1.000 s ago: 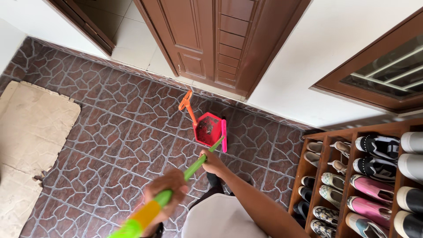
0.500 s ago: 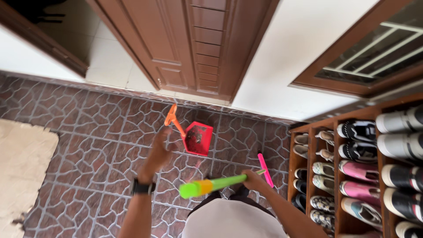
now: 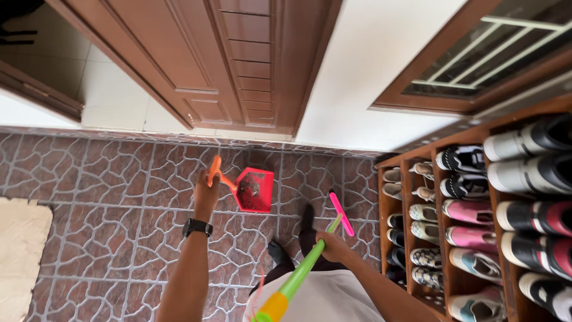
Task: The person sweeps debris from a tiled floor into a dustpan using a small broom and then carries the dustpan and broom across the area.
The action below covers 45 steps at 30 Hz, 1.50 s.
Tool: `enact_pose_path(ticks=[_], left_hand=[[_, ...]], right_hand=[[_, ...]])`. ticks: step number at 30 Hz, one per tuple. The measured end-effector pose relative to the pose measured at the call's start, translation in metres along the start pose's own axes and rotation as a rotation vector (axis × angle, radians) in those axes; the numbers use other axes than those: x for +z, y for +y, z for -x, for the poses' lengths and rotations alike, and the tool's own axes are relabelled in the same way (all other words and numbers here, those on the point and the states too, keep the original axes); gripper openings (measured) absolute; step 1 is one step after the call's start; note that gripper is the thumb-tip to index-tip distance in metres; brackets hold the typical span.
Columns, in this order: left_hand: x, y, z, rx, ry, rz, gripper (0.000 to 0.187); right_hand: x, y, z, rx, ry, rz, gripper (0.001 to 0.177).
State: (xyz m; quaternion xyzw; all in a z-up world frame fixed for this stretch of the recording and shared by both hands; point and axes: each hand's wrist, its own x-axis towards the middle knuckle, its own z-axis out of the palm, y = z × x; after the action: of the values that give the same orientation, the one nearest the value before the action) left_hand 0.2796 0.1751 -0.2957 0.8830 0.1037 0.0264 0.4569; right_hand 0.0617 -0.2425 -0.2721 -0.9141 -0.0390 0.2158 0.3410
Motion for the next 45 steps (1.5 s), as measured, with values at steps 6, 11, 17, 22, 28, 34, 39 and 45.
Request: enact_pose_path(ticks=[6,11,17,22,28,34,39,45], left_hand=[[-0.023,0.000,0.041,-0.101,0.073,0.078,0.037],[-0.037,-0.014,0.101,-0.224,0.300,0.041,0.038],[-0.059,-0.038,0.168,-0.443,0.543,0.038,0.035],[-0.064,-0.042,0.228,-0.623,0.762,0.046,0.033],[-0.065,-0.045,0.297,-0.772,0.985,0.049,0.037],[-0.066,-0.037,0.347,-0.896,1.101,0.018,0.039],[-0.075,-0.039,0.373,-0.900,1.108,0.167,0.035],[-0.080,-0.040,0.382,-0.889,1.112,0.250,0.036]], right_hand=[[-0.025,-0.020,-0.046,-0.137,-0.169,0.001,0.026],[-0.040,-0.034,-0.093,-0.239,-0.353,0.078,0.026],[-0.054,-0.043,-0.145,-0.444,-0.494,0.214,0.025],[-0.069,-0.057,-0.183,-0.544,-0.647,0.207,0.027],[-0.075,-0.074,-0.212,-0.661,-0.783,0.275,0.028],[-0.073,-0.085,-0.228,-0.818,-0.928,0.253,0.026],[-0.067,-0.087,-0.226,-0.865,-0.994,0.340,0.027],[-0.065,-0.083,-0.225,-0.845,-0.983,0.387,0.026]])
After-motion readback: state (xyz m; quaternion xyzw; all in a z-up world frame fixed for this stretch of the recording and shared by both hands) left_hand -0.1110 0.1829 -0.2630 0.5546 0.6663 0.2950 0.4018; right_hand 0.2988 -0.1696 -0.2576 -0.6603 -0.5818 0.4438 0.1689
